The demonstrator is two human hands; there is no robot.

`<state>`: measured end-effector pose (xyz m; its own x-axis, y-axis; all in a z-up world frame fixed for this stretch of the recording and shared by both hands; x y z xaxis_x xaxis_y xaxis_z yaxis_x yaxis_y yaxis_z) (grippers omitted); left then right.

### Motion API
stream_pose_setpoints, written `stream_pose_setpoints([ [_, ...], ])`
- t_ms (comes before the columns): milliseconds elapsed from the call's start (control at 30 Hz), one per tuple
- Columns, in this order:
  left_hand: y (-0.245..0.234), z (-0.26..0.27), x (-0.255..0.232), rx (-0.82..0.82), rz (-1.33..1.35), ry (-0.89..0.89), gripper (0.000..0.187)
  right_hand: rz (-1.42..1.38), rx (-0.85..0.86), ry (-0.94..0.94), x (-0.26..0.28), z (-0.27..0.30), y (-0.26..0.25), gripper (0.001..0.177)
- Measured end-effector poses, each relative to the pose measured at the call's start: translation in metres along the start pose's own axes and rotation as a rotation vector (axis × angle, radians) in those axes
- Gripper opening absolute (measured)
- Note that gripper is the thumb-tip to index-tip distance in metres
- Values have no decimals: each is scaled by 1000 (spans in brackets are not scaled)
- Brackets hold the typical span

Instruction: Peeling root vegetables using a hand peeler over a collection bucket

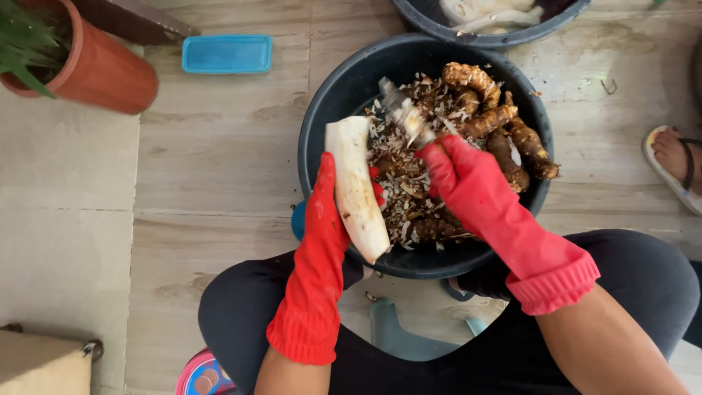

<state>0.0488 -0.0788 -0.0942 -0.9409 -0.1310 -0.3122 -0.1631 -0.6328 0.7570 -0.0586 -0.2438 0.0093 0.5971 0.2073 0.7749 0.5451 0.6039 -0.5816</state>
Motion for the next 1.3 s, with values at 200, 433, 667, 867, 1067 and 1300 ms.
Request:
stream_pose_setpoints([
  [200,-13,13,-18,-127,-1,58,79,109,179,-150,-5,10,15,29],
  [433,-25,20,-27,-266,-9,116,79,196,242,-501,2,38,29,33],
  [667,15,49,-24,-405,-57,116,79,313,44,-319,-22,-4,30,40],
  [867,-16,14,-18,-671,-199,281,84,488,-67,-191,-29,-11,-14,44],
  [1067,-39,-35,51,-753,-127,173,53,615,10,-285,-15,7,-15,47],
  [1300,-43,-74,118,-586,111,-180,40,741,237,-60,-52,11,-33,43],
])
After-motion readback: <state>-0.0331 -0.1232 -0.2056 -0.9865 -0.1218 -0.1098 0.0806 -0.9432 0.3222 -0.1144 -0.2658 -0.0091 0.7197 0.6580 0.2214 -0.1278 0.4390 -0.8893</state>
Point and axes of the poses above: each hand's wrist, its own z-axis away from the middle knuckle, its own y-axis out of the palm, x = y × z, the point moved 10 cm from there along -z, towards the middle knuckle, and after that the axes turned 12 degrees about -x, right-handed, at the moved point
